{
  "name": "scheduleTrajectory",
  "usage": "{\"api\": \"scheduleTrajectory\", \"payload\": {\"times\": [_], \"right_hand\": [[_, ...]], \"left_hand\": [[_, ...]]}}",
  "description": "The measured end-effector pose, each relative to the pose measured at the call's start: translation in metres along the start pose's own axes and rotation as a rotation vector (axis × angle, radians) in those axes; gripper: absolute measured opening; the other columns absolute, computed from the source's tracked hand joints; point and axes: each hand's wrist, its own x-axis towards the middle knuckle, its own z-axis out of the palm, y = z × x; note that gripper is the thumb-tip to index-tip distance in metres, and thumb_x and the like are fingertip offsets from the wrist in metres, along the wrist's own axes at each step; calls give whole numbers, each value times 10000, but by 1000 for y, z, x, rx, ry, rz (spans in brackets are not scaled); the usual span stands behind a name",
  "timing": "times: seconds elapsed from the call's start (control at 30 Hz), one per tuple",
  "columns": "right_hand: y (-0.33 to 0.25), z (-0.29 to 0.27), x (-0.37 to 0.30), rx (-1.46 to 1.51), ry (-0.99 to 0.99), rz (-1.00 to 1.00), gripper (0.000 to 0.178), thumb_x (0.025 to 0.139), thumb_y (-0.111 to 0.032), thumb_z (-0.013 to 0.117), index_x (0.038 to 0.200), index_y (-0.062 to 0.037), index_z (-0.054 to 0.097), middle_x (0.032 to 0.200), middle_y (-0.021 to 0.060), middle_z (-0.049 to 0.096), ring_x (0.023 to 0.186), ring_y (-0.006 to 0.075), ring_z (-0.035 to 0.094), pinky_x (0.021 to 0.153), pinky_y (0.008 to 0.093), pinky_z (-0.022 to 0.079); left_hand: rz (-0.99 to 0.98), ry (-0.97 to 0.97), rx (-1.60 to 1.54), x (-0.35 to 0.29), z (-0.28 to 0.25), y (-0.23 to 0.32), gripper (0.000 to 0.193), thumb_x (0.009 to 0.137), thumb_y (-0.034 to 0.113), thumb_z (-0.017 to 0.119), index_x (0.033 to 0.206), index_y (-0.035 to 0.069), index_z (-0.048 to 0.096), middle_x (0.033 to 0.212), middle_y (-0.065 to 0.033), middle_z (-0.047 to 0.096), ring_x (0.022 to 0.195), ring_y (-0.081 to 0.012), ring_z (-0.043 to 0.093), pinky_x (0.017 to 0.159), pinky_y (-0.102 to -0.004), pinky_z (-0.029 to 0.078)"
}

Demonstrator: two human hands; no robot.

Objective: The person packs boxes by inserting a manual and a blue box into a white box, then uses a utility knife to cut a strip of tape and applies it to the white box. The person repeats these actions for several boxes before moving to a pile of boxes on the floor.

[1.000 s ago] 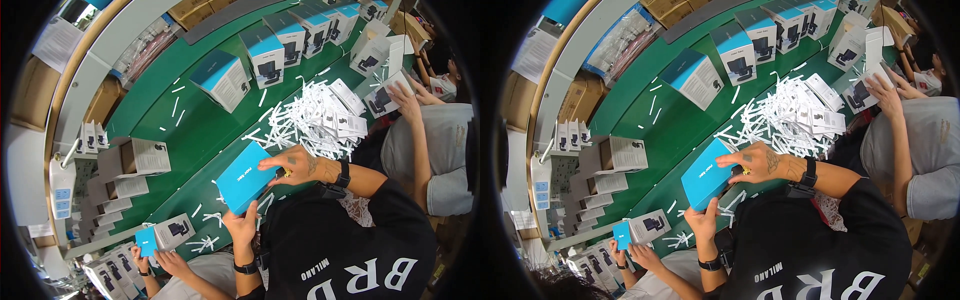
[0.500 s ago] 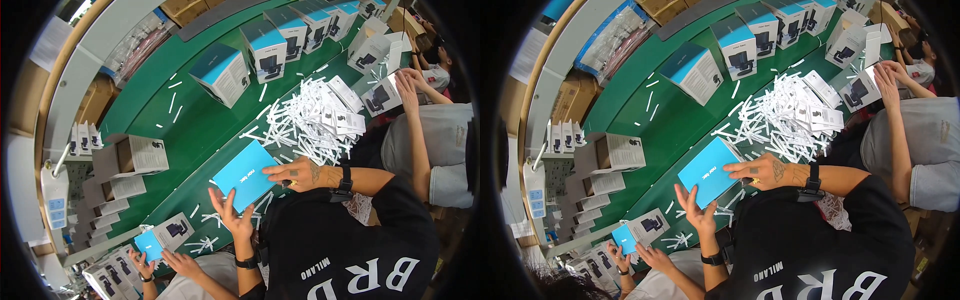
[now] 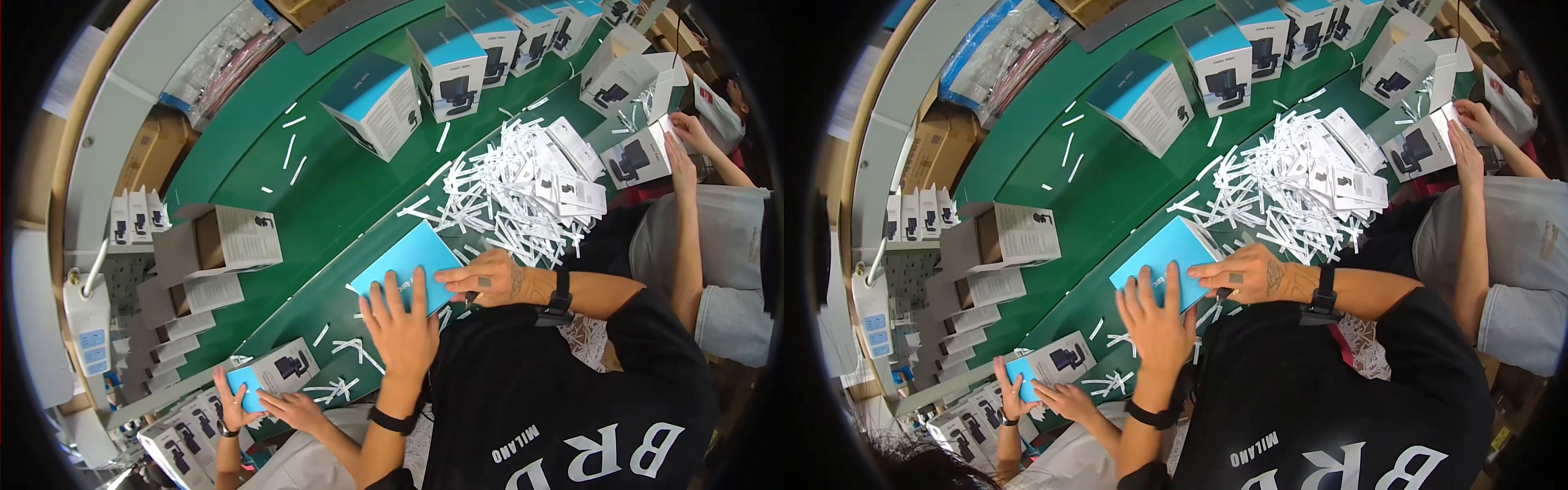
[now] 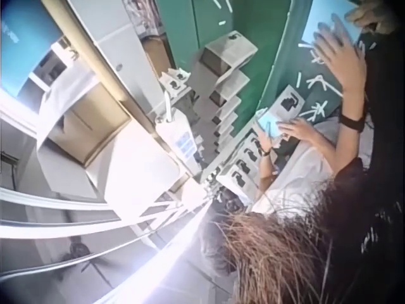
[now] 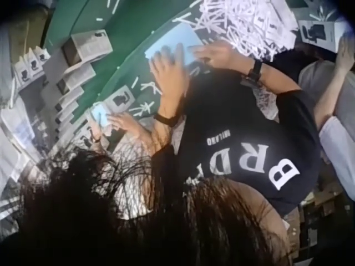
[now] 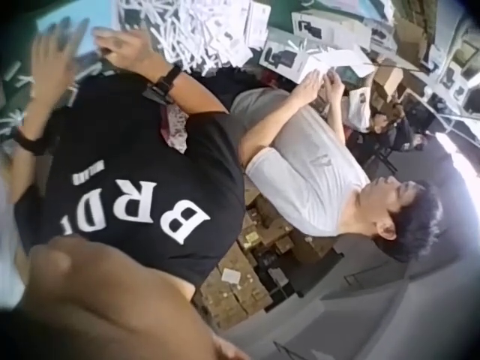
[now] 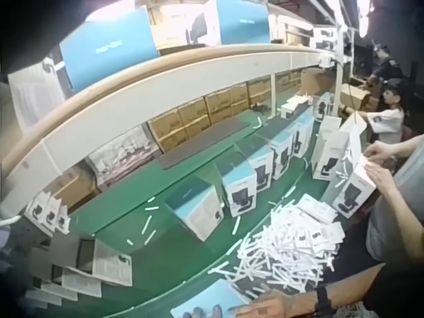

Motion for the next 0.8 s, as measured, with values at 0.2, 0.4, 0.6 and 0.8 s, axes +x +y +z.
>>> {"api": "scheduleTrajectory", "payload": {"times": [0.2,0.4,0.6,0.8], "right_hand": [[-4,15,-5,94,139,101,231,795,-90,820,955,-72,653,1162,83,733,698,162,715,564,259,557],[-8,0,-32,960,607,923,256,872,-67,691,1117,-38,623,995,92,721,720,163,673,640,271,532],[-38,-15,-98,1325,289,1449,323,976,-130,611,1275,-12,577,1001,112,710,720,165,675,620,277,529],[-36,-12,-90,1286,64,1431,258,1008,-98,572,1244,2,601,992,144,728,788,190,707,743,313,557]], "left_hand": [[67,119,-222,34,-1,-23,911,641,407,847,1454,187,500,1379,-198,437,1250,-411,439,1112,-614,279],[230,-108,-200,30,-26,-45,1011,547,382,871,1466,184,498,1345,-255,442,1226,-449,444,1061,-568,342],[-66,166,-291,100,-3,-66,1067,500,345,877,1482,205,486,1339,-289,448,1215,-467,452,1055,-548,360],[-503,276,-234,221,-15,-80,1045,540,376,853,1489,220,444,1405,-303,397,1301,-459,365,1125,-526,255]]}}
